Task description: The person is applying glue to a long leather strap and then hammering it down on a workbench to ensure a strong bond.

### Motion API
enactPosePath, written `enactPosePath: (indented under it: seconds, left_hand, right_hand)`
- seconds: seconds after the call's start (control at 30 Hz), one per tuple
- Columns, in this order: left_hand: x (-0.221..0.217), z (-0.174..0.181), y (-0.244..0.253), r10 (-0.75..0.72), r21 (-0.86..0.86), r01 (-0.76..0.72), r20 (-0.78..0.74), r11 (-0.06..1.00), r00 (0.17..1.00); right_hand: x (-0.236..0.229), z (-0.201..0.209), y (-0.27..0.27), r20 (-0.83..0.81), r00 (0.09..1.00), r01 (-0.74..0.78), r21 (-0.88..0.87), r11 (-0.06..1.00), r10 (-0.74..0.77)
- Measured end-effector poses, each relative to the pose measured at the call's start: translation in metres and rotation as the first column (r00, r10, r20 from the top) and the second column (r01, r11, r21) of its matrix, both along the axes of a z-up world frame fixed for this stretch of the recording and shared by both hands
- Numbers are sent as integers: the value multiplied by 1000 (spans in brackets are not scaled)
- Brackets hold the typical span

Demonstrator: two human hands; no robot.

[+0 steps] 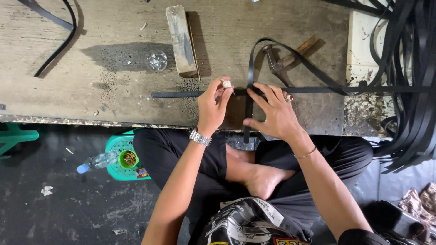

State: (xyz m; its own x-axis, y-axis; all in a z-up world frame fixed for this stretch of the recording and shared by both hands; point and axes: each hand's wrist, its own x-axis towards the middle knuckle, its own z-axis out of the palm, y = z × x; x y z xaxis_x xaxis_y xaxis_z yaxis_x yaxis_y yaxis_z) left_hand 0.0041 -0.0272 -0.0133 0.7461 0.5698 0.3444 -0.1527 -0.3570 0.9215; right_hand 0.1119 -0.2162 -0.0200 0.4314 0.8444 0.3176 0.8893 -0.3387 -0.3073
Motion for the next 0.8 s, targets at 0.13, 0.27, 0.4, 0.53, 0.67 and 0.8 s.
enactPosePath:
  seconds: [0.13,0.27,0.4,0.53,0.67,0.8]
  left_hand:
    - [-1,-7,1,-17,-80,20,36,997,999]
    - [-2,-12,0,-15,-169,22,47,985,999]
    - [1,-19,0,9,-279,8,58,960,998]
    - [0,-19,5,40,-343,-4,100,939,994]
    - [-2,-18,8,45,-449,19,130,893,991]
    - [-1,-17,9,39,-479,30,134,877,990]
  right_hand:
    - [-6,4,0,11,1000,5,-23,1000,-5]
    - [-8,2,0,21,999,33,-45,998,-32]
    - [-5,2,0,23,999,30,-81,996,-28]
    - [-3,3,-2,-47,999,18,-95,995,-22]
    - [-3,1,-6,-78,997,17,-116,993,-26]
    - [-7,-4,-4,-72,996,53,-111,992,-61]
